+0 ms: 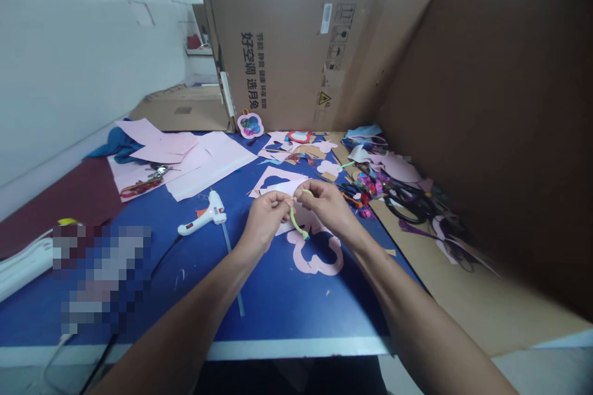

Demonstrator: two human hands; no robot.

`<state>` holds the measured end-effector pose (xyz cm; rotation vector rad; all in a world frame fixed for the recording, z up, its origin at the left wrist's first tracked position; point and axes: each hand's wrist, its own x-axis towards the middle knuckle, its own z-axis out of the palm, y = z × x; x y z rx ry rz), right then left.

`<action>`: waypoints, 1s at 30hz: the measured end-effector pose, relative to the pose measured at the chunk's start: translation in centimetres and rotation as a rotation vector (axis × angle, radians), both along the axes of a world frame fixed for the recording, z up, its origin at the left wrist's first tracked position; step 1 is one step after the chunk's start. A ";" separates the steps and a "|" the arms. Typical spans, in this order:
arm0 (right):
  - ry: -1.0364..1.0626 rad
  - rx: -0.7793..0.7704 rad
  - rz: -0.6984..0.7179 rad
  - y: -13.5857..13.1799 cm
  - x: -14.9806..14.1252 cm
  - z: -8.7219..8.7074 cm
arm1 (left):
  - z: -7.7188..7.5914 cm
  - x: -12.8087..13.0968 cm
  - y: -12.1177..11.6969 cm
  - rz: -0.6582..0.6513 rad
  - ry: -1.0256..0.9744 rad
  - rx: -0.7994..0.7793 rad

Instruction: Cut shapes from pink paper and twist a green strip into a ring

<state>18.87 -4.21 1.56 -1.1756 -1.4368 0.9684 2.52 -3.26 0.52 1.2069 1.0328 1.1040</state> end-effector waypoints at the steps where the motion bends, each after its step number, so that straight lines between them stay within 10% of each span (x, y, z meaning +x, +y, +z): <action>1: -0.006 0.009 0.008 0.0 0.0 0.0 | 0.0 0.0 0.0 -0.001 -0.003 0.000; 30: -0.007 -0.100 0.027 0.3 0.4 -0.1 | -0.2 0.0 -0.1 -0.080 0.007 -0.029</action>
